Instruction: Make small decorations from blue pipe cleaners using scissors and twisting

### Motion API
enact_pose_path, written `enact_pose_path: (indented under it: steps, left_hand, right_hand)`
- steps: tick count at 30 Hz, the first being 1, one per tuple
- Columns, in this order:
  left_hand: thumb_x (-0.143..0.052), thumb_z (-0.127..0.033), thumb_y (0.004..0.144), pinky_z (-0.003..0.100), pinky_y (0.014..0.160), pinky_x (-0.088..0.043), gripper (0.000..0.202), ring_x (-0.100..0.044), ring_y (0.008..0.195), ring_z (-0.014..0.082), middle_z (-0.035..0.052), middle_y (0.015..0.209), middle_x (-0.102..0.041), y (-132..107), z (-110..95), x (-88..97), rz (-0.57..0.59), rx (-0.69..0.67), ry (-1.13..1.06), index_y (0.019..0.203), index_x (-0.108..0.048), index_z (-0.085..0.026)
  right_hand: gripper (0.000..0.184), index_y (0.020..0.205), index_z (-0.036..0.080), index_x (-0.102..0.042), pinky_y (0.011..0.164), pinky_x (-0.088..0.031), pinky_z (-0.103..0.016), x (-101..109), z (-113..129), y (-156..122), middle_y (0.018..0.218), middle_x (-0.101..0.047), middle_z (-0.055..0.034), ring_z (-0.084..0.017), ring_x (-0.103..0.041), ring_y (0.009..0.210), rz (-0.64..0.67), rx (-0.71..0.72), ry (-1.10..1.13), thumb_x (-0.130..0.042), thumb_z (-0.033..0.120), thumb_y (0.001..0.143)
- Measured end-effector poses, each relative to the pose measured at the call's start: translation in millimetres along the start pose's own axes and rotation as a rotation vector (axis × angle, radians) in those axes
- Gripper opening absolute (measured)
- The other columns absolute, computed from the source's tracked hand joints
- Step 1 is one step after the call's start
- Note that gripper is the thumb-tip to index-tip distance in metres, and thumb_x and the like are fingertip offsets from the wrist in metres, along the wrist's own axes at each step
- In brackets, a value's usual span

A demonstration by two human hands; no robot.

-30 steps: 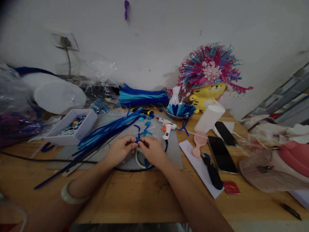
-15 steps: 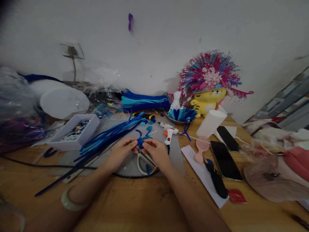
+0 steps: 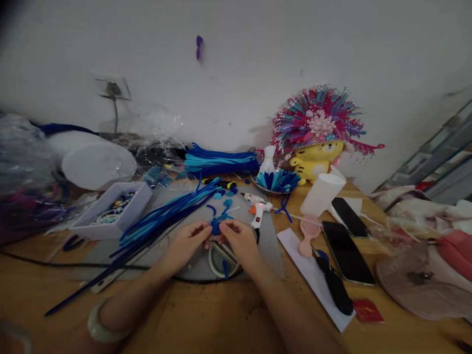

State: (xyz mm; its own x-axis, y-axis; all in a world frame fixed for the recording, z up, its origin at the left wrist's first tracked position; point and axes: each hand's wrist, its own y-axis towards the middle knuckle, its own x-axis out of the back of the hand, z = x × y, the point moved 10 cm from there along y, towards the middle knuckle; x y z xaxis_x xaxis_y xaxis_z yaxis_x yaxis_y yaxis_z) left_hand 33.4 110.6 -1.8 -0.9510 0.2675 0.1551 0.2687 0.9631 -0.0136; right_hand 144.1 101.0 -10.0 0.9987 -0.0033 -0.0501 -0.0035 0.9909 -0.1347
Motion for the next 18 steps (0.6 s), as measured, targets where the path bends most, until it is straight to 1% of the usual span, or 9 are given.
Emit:
enact_pose_path:
  steps: [4, 7, 10, 14, 16, 18]
  left_hand:
    - [-0.045, -0.032, 0.073, 0.022, 0.053, -0.035, 0.022, -0.043, 0.047, 0.0095, -0.0056, 0.046, -0.045, -2.8, 0.8, -3.2, 0.014, -0.001, 0.074, 0.056, -0.045, -0.018]
    - [-0.045, -0.032, 0.072, 0.021, 0.051, -0.034, 0.022, -0.042, 0.047, 0.0092, -0.0057, 0.045, -0.045, -4.1, 1.1, -5.0, 0.018, -0.017, 0.107, 0.056, -0.045, -0.018]
    - [-0.045, -0.031, 0.072, 0.021, 0.05, -0.035, 0.021, -0.042, 0.047, 0.009, -0.0057, 0.046, -0.044, -3.2, 1.9, -5.3, 0.011, -0.04, 0.118, 0.056, -0.045, -0.018]
    - [-0.049, -0.03, 0.07, 0.021, 0.053, -0.041, 0.013, -0.048, 0.053, 0.01, -0.0035, 0.058, -0.051, -1.2, -0.7, 0.1, -0.046, -0.095, 0.078, 0.069, -0.052, -0.017]
    - [-0.051, -0.03, 0.069, 0.022, 0.055, -0.044, 0.015, -0.051, 0.057, 0.0109, -0.002, 0.064, -0.054, -1.3, -1.8, 2.9, -0.073, -0.102, 0.053, 0.074, -0.054, -0.016]
    - [-0.052, -0.032, 0.068, 0.023, 0.057, -0.046, 0.018, -0.053, 0.061, 0.0117, -0.0009, 0.068, -0.057, -2.2, -1.4, 4.6, -0.092, -0.082, 0.011, 0.075, -0.055, -0.016]
  right_hand:
    - [0.013, 0.065, 0.018, -0.059, 0.055, -0.043, -0.024, -3.8, 2.1, -1.8, 0.055, -0.057, 0.003, -0.011, -0.053, 0.051, 0.02, -0.004, -0.062, -0.061, 0.031, 0.062]
    - [0.014, 0.059, 0.018, -0.057, 0.053, -0.041, -0.023, -6.2, 5.0, -2.8, 0.05, -0.054, 0.0038, -0.01, -0.05, 0.048, 0.051, 0.007, -0.143, -0.058, 0.03, 0.065]
    - [0.013, 0.06, 0.018, -0.056, 0.05, -0.039, -0.022, -6.9, 7.0, -2.5, 0.049, -0.051, 0.0044, -0.009, -0.048, 0.046, 0.059, 0.038, -0.191, -0.055, 0.03, 0.067]
    - [0.015, 0.064, 0.017, -0.055, 0.05, -0.039, -0.022, -7.4, 6.3, -0.9, 0.051, -0.05, 0.0043, -0.009, -0.048, 0.048, 0.046, 0.074, -0.17, -0.052, 0.032, 0.068]
    - [0.016, 0.066, 0.017, -0.055, 0.052, -0.039, -0.022, -7.8, 6.3, -1.0, 0.054, -0.051, 0.0036, -0.01, -0.049, 0.05, 0.043, 0.084, -0.174, -0.052, 0.033, 0.068]
    - [0.017, 0.068, 0.017, -0.056, 0.053, -0.04, -0.023, -8.0, 8.3, -2.1, 0.055, -0.052, 0.003, -0.01, -0.05, 0.052, 0.043, 0.102, -0.191, -0.052, 0.033, 0.068]
